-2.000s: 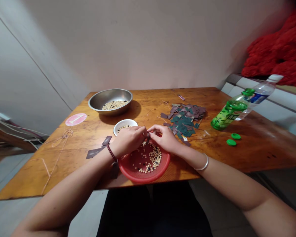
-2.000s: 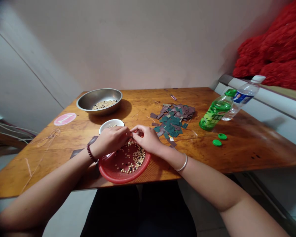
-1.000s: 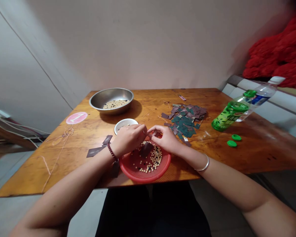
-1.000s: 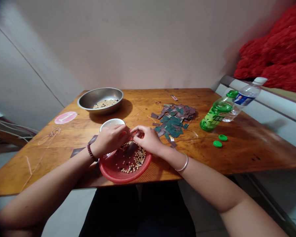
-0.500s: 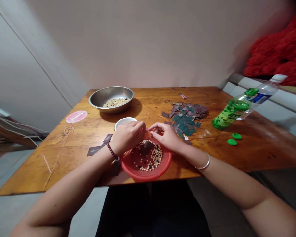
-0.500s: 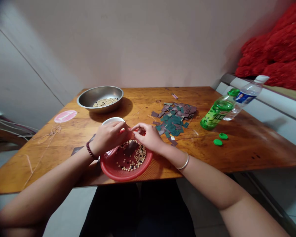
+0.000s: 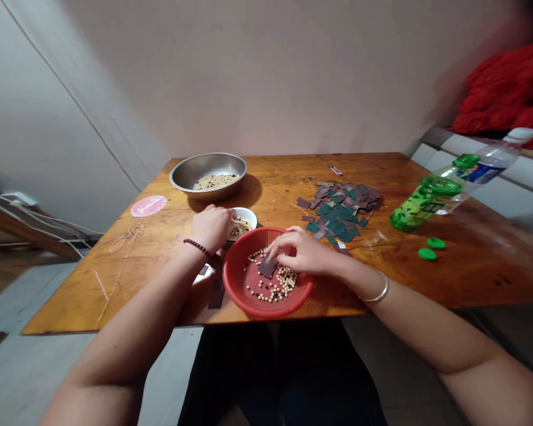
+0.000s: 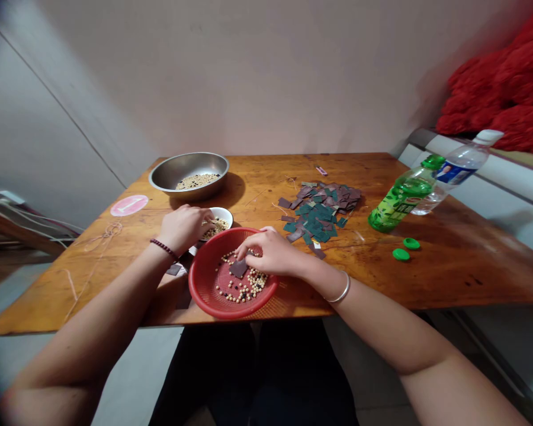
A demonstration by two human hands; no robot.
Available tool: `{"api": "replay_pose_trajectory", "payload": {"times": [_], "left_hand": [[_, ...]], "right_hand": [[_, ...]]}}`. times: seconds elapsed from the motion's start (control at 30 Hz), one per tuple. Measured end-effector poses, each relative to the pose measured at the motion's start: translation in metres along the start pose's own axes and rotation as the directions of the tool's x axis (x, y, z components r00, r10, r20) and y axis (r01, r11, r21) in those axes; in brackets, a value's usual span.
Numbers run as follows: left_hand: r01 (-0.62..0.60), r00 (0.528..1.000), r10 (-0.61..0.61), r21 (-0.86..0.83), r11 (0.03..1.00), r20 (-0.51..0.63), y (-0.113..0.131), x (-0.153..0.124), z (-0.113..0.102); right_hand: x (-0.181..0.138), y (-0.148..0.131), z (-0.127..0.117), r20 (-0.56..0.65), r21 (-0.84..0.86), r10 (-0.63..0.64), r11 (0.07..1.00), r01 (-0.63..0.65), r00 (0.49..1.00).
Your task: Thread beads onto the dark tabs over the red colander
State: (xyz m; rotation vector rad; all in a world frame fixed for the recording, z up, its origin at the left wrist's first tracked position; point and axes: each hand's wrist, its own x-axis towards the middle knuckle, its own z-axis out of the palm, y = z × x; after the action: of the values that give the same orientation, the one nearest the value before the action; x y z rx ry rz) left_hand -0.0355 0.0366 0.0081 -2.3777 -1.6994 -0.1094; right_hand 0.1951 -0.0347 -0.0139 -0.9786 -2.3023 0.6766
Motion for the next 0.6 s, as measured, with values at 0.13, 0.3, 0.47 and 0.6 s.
{"api": "replay_pose_trajectory", "payload": {"times": [0.13, 0.3, 0.47, 0.6], "left_hand": [[-0.015, 0.992, 0.023, -0.062, 0.998, 0.125, 0.0057, 0.0001, 0.0017], [0.048, 0.983, -0.031, -0.092, 0.995, 0.179, 0.0075, -0.0006, -0.0010], [0.039, 0.987, -0.028, -0.065, 0.997, 0.161, 0.0082, -0.0003, -0.0022], [0.018, 0.991, -0.012, -0.041, 0.999, 0.134, 0.0096, -0.0007, -0.0036]], "right_hand": [[-0.0039, -0.0041, 0.0008, 0.111, -0.137, -0.061, 0.988, 0.076, 0.992], [-0.0067, -0.0080, 0.0000, 0.175, -0.211, -0.079, 0.971, 0.116, 0.981], [-0.0082, -0.0081, 0.0010, 0.170, -0.205, -0.065, 0.974, 0.100, 0.983], [-0.0077, -0.0071, 0.0020, 0.088, -0.155, -0.044, 0.986, 0.057, 0.995]]}}
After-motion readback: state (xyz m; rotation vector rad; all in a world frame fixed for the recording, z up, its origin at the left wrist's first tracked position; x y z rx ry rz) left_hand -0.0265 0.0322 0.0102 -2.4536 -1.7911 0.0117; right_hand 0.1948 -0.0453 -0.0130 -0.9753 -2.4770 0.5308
